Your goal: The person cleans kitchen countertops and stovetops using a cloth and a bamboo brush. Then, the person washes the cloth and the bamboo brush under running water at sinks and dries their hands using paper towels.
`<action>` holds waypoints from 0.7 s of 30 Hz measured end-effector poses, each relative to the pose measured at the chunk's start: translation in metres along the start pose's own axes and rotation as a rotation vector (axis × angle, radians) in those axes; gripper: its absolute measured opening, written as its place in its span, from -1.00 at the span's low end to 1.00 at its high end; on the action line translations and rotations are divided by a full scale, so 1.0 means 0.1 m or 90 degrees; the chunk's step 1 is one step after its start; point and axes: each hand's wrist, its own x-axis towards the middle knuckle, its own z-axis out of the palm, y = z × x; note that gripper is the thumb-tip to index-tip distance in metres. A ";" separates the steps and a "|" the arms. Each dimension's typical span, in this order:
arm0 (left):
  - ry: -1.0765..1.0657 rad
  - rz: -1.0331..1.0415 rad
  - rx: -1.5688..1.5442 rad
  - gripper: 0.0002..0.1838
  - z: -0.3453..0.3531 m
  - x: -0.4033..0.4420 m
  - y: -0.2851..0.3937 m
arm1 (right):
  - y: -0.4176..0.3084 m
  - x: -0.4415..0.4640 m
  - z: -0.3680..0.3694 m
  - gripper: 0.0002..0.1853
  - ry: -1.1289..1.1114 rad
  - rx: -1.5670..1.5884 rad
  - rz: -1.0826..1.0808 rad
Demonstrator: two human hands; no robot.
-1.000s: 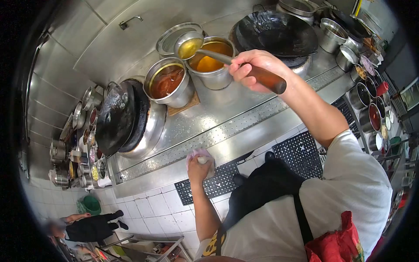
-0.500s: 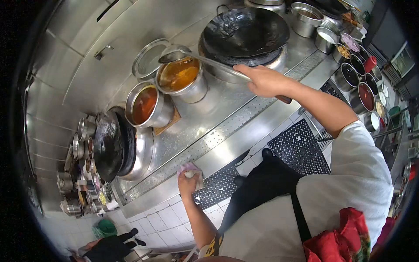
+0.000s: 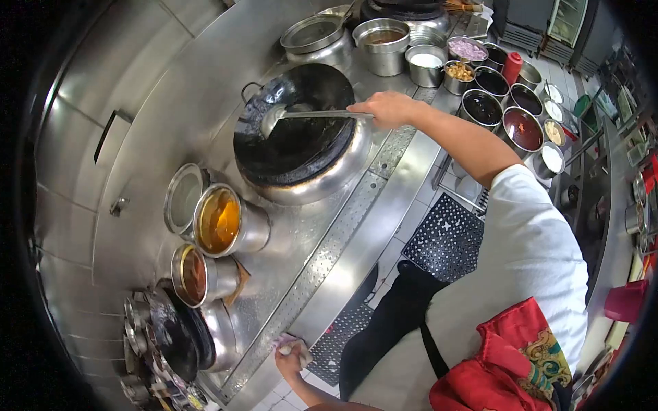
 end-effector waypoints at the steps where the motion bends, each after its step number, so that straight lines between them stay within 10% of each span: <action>1: 0.005 -0.007 -0.019 -0.46 0.06 -0.02 0.02 | 0.11 0.05 0.05 -0.25 -0.034 -0.013 0.031; 10: 0.000 0.025 -0.104 -0.51 0.43 -0.17 0.24 | 0.32 0.33 0.24 -0.33 -0.032 -0.040 0.099; 14: -0.021 -0.107 -0.348 -0.55 0.45 -0.30 0.61 | -0.93 0.24 0.24 -0.37 0.138 0.226 -0.280; 21: -0.115 -0.136 -0.956 -0.33 0.49 -0.54 0.82 | -3.46 -0.29 1.86 -0.20 -0.421 0.845 -0.420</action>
